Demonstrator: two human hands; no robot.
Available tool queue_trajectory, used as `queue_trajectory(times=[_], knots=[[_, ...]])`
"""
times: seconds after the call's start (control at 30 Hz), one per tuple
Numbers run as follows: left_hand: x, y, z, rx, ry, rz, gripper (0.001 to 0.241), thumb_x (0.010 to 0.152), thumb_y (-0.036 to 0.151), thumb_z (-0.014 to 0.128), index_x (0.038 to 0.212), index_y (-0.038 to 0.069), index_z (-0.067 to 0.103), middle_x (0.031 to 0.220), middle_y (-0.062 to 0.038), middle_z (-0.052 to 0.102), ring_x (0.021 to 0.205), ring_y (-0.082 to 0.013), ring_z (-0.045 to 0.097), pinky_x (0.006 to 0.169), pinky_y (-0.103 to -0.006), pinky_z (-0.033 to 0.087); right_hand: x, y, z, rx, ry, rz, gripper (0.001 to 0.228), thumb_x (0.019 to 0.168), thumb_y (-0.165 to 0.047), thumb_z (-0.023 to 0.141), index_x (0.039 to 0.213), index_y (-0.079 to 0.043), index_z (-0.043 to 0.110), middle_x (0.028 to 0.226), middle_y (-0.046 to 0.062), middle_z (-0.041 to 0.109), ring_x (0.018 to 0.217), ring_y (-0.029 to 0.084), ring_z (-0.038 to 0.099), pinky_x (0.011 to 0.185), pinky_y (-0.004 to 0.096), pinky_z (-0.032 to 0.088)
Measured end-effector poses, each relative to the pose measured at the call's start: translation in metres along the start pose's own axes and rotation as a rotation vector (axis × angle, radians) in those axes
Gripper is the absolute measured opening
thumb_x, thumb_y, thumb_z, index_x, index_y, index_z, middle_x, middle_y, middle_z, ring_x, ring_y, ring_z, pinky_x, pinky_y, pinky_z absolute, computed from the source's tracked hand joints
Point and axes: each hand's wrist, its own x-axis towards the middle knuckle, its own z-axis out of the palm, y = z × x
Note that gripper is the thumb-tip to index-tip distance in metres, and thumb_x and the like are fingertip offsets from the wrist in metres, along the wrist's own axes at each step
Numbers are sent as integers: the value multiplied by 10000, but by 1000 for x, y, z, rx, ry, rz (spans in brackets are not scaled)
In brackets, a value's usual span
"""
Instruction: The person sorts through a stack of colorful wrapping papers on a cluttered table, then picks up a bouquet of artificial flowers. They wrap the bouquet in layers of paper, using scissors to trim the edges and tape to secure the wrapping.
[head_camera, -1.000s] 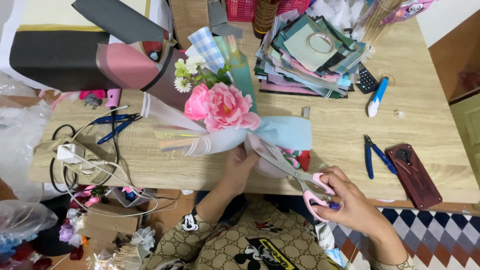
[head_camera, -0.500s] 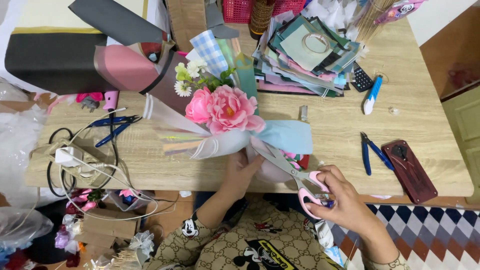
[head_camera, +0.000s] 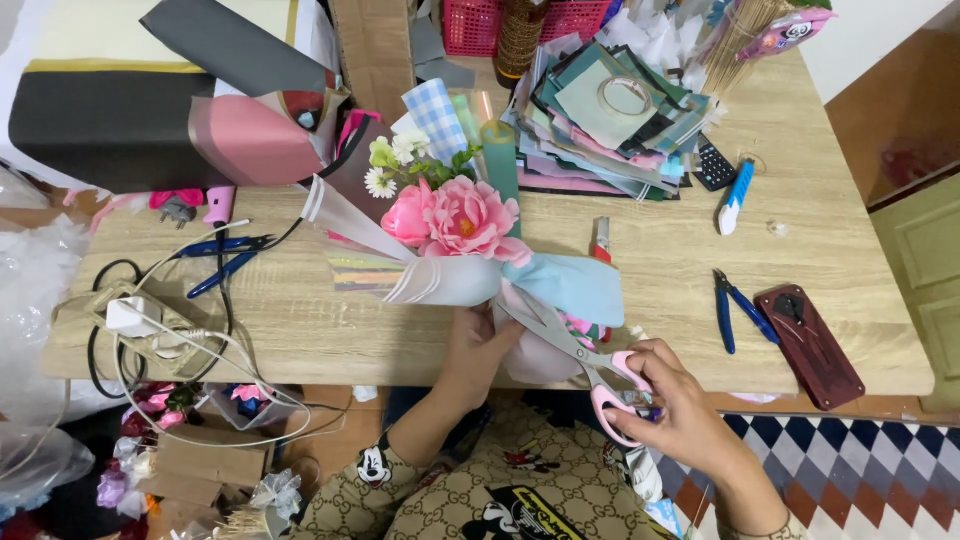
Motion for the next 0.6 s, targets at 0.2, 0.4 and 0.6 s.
queue_trajectory(times=[0.2, 0.4, 0.6], knots=[[0, 1, 4, -74, -31, 39, 482, 868, 65, 718, 1316, 52, 539, 1248, -120, 664, 1202, -226, 621, 1061, -369, 504, -3, 5, 6, -6, 38, 11, 415, 814, -339, 811, 1135, -131, 647, 1176, 50, 557, 1054, 174, 616, 858, 274, 487], [-5, 4, 8, -35, -35, 13, 640, 866, 64, 707, 1426, 68, 398, 1338, -140, 592, 1260, -234, 574, 1074, -378, 497, -2, 2, 10, 22, 81, -77, 374, 843, -288, 812, 1117, -126, 616, 1129, 42, 527, 963, 156, 574, 814, 235, 412], [-5, 5, 6, -11, -70, 20, 686, 875, 63, 707, 1473, 94, 371, 1293, -126, 601, 1219, -236, 587, 1042, -383, 513, 1, 8, 12, 124, 59, -98, 343, 870, -245, 787, 1149, -126, 627, 1091, 33, 528, 966, 161, 542, 848, 244, 393]])
